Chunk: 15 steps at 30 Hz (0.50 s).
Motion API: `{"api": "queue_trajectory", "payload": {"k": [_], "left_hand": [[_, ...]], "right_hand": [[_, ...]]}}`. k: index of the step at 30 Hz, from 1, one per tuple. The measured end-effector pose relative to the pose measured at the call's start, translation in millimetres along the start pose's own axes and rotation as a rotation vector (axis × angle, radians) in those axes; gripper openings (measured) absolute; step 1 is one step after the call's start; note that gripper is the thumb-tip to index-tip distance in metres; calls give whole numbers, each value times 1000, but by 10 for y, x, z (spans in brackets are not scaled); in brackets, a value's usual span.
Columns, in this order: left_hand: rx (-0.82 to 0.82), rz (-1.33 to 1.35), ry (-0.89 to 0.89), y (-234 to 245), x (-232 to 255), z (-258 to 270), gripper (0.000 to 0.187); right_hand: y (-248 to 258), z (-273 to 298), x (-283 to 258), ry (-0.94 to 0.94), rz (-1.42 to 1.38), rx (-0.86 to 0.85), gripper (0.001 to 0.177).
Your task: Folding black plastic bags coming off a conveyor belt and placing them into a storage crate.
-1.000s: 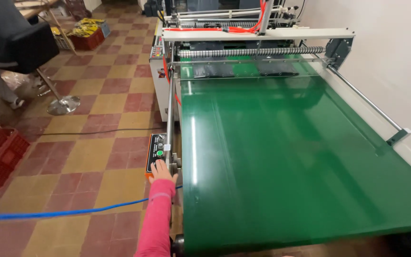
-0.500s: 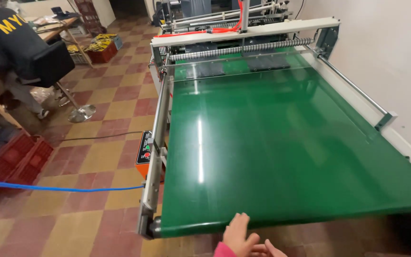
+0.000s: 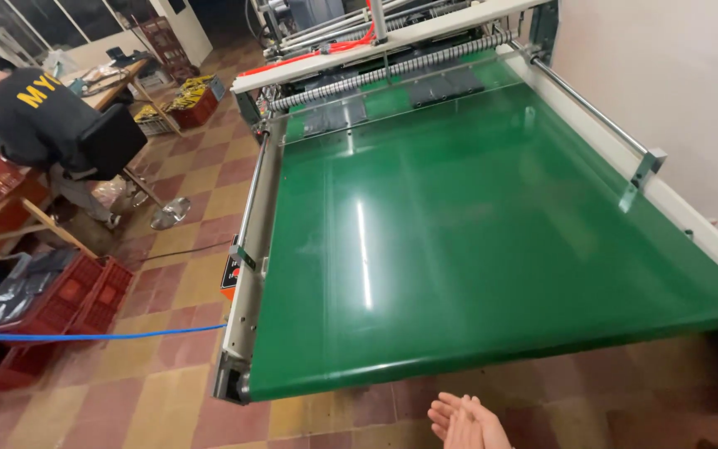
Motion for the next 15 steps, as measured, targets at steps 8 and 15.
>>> {"api": "queue_trajectory", "payload": {"k": [8,15], "left_hand": [[206,-988,15,-169,-335,-136,38],[338,-1591,-154,1332,-1701,180,59]], "right_hand": [[20,-456,84,295,299,-54,48],[-1328,356,41,1515,975,-146,37]]}}
Point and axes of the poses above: each hand's wrist, its own z-axis away from the middle knuckle, its own y-axis out of the back of the hand, x = y × z, the point moved 1 cm from there along -z, towards the middle knuckle, and after that the axes turned 1 degree about -y, right-handed, at the moved point
